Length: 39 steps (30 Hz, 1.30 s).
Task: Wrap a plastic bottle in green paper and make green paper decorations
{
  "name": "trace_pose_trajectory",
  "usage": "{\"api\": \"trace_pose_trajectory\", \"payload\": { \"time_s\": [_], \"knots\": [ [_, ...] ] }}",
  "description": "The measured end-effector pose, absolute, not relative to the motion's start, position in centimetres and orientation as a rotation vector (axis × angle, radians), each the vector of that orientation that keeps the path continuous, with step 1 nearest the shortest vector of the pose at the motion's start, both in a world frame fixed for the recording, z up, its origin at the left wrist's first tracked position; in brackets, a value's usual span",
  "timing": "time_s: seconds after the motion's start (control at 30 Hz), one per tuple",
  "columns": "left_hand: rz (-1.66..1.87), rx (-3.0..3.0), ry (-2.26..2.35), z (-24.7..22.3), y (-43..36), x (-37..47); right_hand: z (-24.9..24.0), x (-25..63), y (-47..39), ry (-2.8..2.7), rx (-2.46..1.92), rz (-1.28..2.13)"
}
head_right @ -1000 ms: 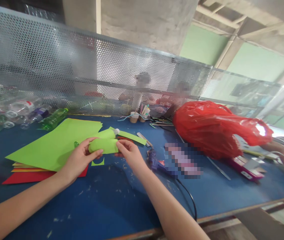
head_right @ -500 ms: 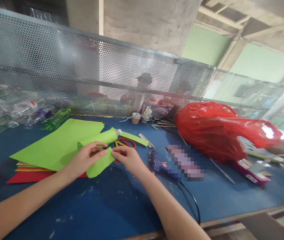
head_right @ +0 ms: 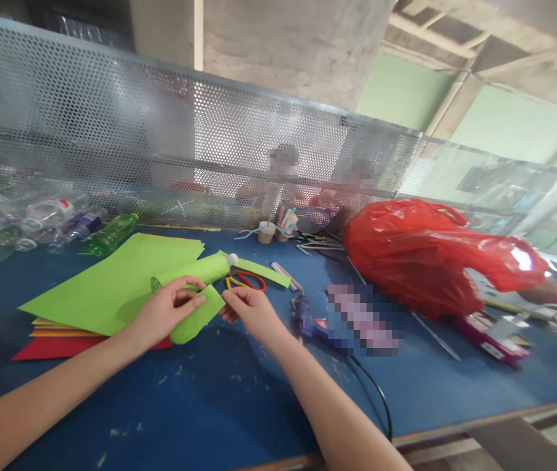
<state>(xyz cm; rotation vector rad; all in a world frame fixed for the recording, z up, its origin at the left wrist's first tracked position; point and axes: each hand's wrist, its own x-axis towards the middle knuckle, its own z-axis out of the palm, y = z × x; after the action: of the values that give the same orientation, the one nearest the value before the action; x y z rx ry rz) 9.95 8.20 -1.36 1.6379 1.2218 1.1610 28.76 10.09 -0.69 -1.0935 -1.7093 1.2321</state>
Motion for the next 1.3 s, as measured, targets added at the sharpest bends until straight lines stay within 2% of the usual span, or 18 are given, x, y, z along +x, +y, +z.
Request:
{"api": "trace_pose_trajectory", "payload": {
  "time_s": [0.2, 0.47, 0.8, 0.97, 1.3],
  "knots": [
    [1.225, 1.661, 1.186, -1.7, 8.6, 9.7, -1.1, 29.9, 11.4, -1.958, -1.408, 0.558],
    [1.271, 1.661, 1.227, -2.5, 9.5, 9.1, -0.9, 29.4, 13.0, -2.264, -1.743, 0.147],
    [1.318, 1.616, 1.189, -3.3, 10.3, 8.9, 1.8, 28.4, 16.3, -2.515, -2.068, 0.032],
    [1.367, 1.541, 1.255, -3.8, 11.2, 8.3, 3.2, 29.0, 15.6, -2.589, -2.035, -0.010],
    [1.405, 1.344, 1.345, -3.1, 11.8, 7.4, 7.3, 33.0, 13.6, -2.773, -1.921, 0.119]
  ]
}}
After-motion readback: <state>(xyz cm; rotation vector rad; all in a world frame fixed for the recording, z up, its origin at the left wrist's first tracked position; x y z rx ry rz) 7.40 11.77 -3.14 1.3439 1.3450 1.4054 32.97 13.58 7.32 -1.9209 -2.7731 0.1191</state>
